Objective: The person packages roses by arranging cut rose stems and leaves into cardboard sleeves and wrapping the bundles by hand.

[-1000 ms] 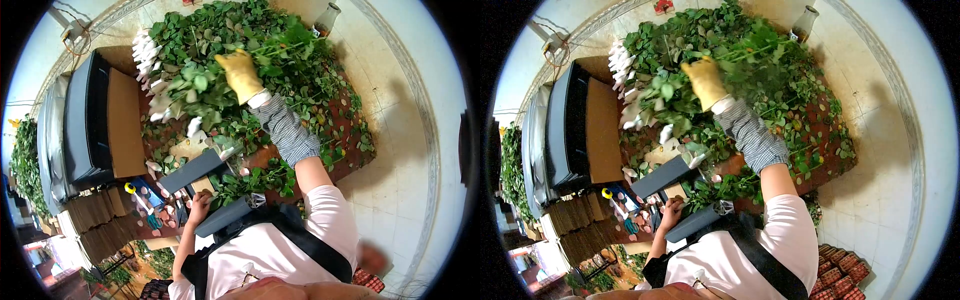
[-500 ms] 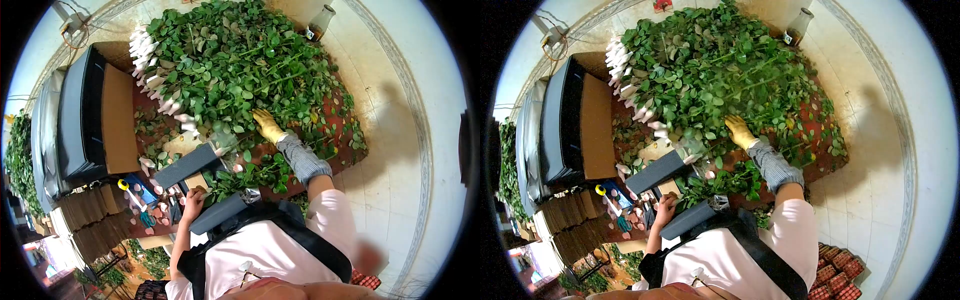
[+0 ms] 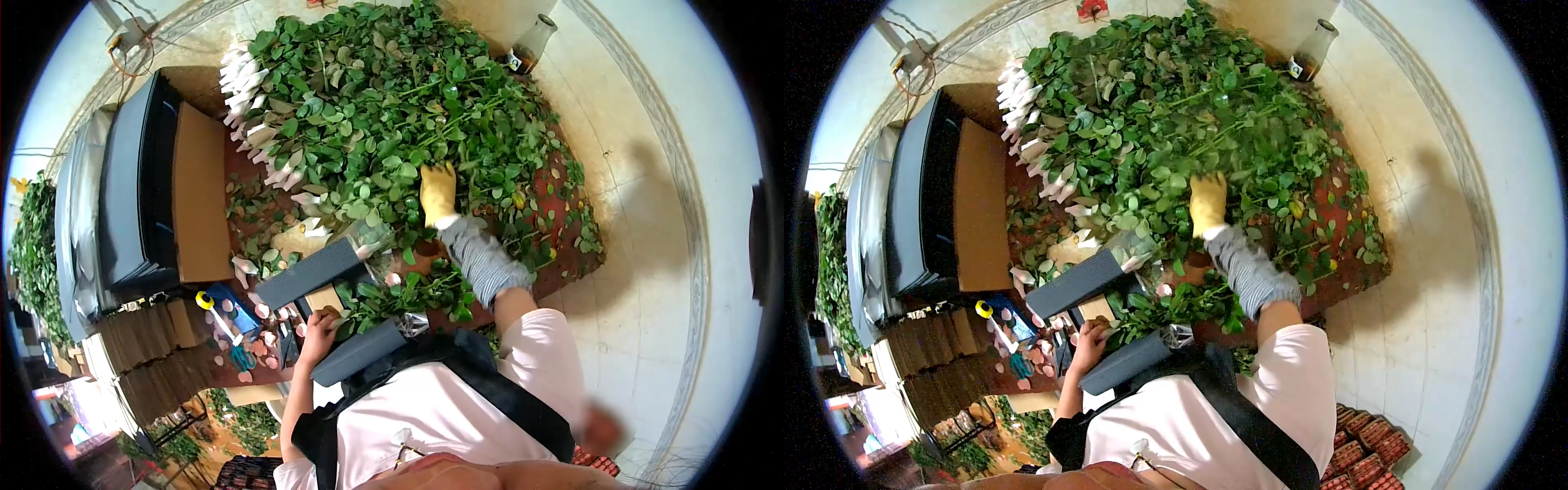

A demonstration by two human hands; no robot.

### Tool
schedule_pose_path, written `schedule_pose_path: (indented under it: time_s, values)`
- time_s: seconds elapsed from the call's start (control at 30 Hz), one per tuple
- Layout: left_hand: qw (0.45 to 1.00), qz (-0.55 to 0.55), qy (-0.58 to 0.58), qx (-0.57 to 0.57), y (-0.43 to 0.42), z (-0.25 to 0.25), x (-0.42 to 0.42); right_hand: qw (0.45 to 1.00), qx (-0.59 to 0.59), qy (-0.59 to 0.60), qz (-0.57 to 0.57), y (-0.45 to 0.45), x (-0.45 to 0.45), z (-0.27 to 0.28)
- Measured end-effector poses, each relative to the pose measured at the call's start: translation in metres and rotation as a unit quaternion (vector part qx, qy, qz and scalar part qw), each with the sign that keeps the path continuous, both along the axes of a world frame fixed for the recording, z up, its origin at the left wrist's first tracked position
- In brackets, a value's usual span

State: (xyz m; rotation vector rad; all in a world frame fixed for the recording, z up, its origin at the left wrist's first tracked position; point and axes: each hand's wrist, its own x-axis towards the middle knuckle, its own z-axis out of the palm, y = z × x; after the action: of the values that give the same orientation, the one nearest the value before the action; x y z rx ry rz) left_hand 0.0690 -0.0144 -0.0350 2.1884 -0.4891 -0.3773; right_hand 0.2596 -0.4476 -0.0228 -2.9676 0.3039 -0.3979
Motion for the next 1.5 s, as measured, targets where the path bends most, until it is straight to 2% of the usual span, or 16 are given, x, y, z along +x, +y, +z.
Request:
schedule_pose_path:
  time_s: [0.07,0.13,0.2,0.27,0.33,0.47,0.53,0.6,0.67,0.8,1.07,1.13,1.2,1.27,1.33,1.5]
  values:
    - [1.0,0.004,-0.003,0.019,0.001,-0.001,-0.002,0.999,-0.029,-0.004,0.024,0.008,-0.033,-0.016]
    - [1.0,-0.001,-0.004,0.025,0.0,0.003,-0.001,0.988,0.027,-0.115,0.101,-0.005,-0.05,-0.037]
    - [1.0,-0.005,-0.006,0.026,-0.001,0.003,0.0,0.991,0.094,-0.04,0.083,-0.013,-0.045,-0.024]
    - [1.0,-0.004,0.0,0.027,0.001,0.002,-0.001,0.994,0.064,0.07,0.058,-0.011,-0.027,0.034]
    - [1.0,0.0,0.003,0.025,0.0,0.002,0.0,0.994,-0.032,-0.086,0.054,0.003,-0.01,0.089]
    - [0.999,0.003,0.013,0.034,0.001,0.002,-0.001,0.981,-0.154,-0.082,0.083,0.008,0.041,0.117]
    - [1.0,-0.004,0.008,0.013,0.003,-0.002,-0.001,0.943,-0.296,-0.133,0.08,-0.013,0.077,0.06]
    - [1.0,-0.004,0.011,0.025,0.0,0.009,-0.002,0.97,-0.205,0.102,0.081,-0.019,0.093,0.061]
    - [1.0,-0.008,0.006,0.015,-0.001,0.006,0.0,0.985,-0.142,0.073,0.072,-0.005,0.112,0.083]
    - [1.0,-0.001,0.015,0.018,-0.003,0.01,0.0,0.939,-0.137,-0.274,0.159,0.038,0.092,0.164]
    - [1.0,0.006,0.015,0.014,-0.005,0.018,0.0,0.953,-0.121,-0.278,0.027,0.001,0.047,0.219]
    - [1.0,-0.002,-0.002,0.03,-0.005,0.013,0.001,0.956,-0.125,-0.257,0.07,-0.016,0.051,0.174]
    - [1.0,-0.011,-0.006,0.021,-0.003,0.009,0.001,0.988,-0.049,-0.128,0.075,-0.014,0.037,0.131]
    - [1.0,-0.021,-0.006,0.018,-0.002,0.004,0.002,0.979,-0.108,0.162,0.067,-0.002,0.023,0.115]
    - [1.0,-0.012,-0.011,0.023,0.0,0.001,0.001,0.957,-0.144,0.236,0.094,-0.012,0.013,0.005]
    - [1.0,-0.009,0.01,0.019,-0.003,0.004,0.003,0.984,-0.022,0.153,0.085,-0.004,-0.015,-0.019]
